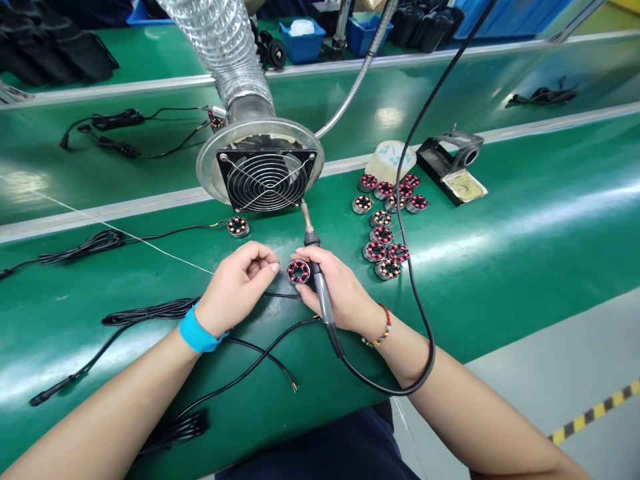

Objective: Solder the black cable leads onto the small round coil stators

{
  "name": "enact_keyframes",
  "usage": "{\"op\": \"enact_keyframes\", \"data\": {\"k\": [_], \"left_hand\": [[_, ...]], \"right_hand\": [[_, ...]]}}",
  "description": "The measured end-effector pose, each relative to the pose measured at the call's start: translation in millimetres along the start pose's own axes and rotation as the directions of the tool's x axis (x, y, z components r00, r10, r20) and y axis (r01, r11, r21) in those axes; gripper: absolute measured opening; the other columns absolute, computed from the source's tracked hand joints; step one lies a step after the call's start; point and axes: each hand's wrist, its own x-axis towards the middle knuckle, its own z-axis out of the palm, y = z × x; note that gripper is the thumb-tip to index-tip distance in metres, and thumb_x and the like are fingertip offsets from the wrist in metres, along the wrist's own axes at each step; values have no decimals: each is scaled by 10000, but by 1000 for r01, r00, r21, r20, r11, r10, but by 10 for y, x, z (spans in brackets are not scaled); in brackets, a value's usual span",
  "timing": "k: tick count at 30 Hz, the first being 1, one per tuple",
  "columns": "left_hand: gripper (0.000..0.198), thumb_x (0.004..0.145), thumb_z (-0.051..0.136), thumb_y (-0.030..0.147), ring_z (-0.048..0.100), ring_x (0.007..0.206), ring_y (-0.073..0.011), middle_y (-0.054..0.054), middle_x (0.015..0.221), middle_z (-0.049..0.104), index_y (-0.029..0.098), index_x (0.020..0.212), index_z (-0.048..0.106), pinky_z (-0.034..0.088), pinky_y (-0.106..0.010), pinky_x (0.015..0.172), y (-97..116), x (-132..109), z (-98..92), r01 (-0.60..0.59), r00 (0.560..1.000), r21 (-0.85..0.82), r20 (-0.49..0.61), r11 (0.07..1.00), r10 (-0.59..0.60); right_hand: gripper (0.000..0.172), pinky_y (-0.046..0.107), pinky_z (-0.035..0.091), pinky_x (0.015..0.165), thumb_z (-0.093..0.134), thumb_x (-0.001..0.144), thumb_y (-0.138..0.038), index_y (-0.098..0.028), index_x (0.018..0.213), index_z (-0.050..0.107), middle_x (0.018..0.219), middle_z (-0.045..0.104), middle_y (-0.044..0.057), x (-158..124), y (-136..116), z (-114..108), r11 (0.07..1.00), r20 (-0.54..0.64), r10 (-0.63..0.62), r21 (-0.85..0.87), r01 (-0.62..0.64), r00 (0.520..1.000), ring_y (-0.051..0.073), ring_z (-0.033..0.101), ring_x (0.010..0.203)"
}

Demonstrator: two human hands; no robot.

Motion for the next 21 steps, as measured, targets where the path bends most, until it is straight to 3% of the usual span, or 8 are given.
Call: {"op": "enact_keyframes", "data": {"k": [2, 7, 11, 14, 18, 21], "left_hand": [[117, 836, 539, 266, 505, 681, -123, 4, 777, 539, 176, 869, 607, 417, -251, 643, -3, 5, -15, -51, 998, 6, 26, 999, 51], [121, 844, 508, 190, 518, 733, -129, 1, 789, 539, 186, 851, 628, 416, -255, 692, 30, 13, -59, -222, 959, 130, 208, 966, 192], [121, 844, 492, 185, 506, 726, -130, 3, 759, 532, 181, 753, 571, 408, -256, 693, 35, 16, -68, -234, 955, 139, 217, 962, 201], [110, 849, 503, 236, 494, 711, -132, 2, 767, 531, 183, 765, 551, 402, -262, 678, 24, 25, -64, -140, 982, 75, 140, 987, 129], [141, 833, 513, 319, 419, 598, -110, 35, 681, 468, 192, 772, 501, 356, -242, 571, 45, 47, -61, 112, 993, -149, -11, 983, -115], [267, 831, 483, 415, 332, 540, -98, 53, 593, 384, 190, 687, 486, 290, -237, 519, 90, 52, -55, 205, 979, -147, 52, 968, -199]], "right_hand": [[565, 422, 534, 915, 587, 808, -116, -220, 1305, 339, 1195, 633, 109, 0, -5, 3, 999, 7, -39, 13, 38, 999, 234, 634, 1096], [539, 403, 566, 859, 576, 813, -130, -204, 1296, 347, 1201, 626, 117, -7, -29, -2, 993, 21, -112, 26, 111, 994, 231, 657, 1033], [533, 394, 565, 872, 564, 812, -129, -211, 1293, 349, 1210, 625, 108, -10, -49, -16, 992, 36, -117, 62, 114, 993, 222, 655, 1053], [555, 400, 548, 914, 579, 803, -118, -210, 1297, 344, 1223, 630, 115, -3, -59, -33, 991, 27, -90, 99, 87, 996, 220, 644, 1099], [564, 401, 535, 933, 577, 807, -102, -206, 1306, 334, 1204, 651, 114, 4, -62, -49, 992, 5, -46, 120, 45, 999, 212, 638, 1120], [563, 416, 537, 915, 567, 805, -103, -210, 1308, 339, 1201, 647, 109, 3, -61, -45, 995, 9, -77, 61, 77, 997, 222, 646, 1083]]}}
